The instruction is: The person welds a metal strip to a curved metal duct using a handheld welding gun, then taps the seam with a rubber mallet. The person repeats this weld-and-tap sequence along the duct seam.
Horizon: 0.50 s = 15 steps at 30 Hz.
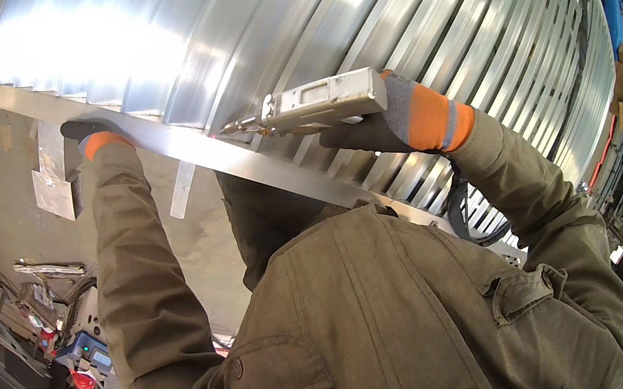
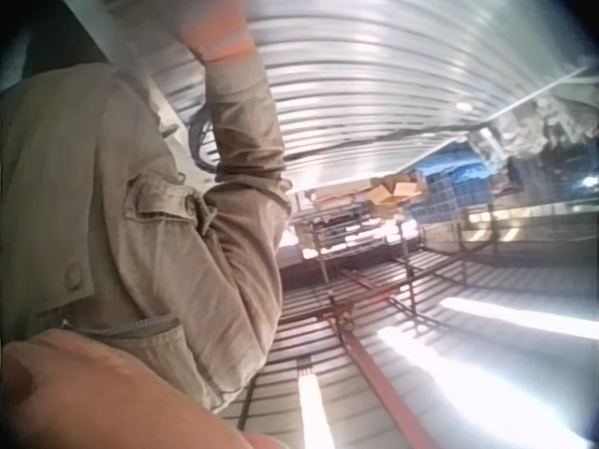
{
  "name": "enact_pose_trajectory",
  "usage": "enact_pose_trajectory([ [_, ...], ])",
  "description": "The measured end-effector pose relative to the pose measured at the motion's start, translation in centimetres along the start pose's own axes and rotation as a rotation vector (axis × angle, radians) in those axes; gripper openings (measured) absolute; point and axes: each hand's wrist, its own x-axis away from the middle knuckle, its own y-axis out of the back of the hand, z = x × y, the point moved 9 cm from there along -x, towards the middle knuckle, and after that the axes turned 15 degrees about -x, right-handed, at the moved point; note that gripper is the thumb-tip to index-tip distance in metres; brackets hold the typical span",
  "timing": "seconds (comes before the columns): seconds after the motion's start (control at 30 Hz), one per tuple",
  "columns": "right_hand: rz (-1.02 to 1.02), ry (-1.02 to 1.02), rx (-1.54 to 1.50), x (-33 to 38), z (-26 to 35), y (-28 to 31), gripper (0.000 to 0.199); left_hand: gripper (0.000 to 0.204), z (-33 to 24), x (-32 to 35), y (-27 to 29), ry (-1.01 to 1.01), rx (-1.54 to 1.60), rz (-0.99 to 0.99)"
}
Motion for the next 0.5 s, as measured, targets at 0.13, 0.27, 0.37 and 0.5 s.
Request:
enact_pose_trajectory([
  [0.13,0.088,0.003,0.132,-0.3,-2.0,-0.9,0.047,0.054,5.6,-8.0,-0.9,-0.408,-0.208,0.016],
  [0.27,0.083,-0.026,0.079,-0.4,-2.8,-0.8,0.049,0.056,3.5,-6.9,-1.3,-0.851,-0.422,-0.004],
  [0.37,0.041,0.013,0.02,-0.4,-2.3,-0.5,0.049,0.059,0.3,-3.2,0.6,-0.305,-0.191,-0.004],
  [0.5,0.05,0.018,0.059,-0.5,-2.1,-0.6,0.051,0.066,-7.3,8.8,2.1,0.236,0.169,-0.072],
])
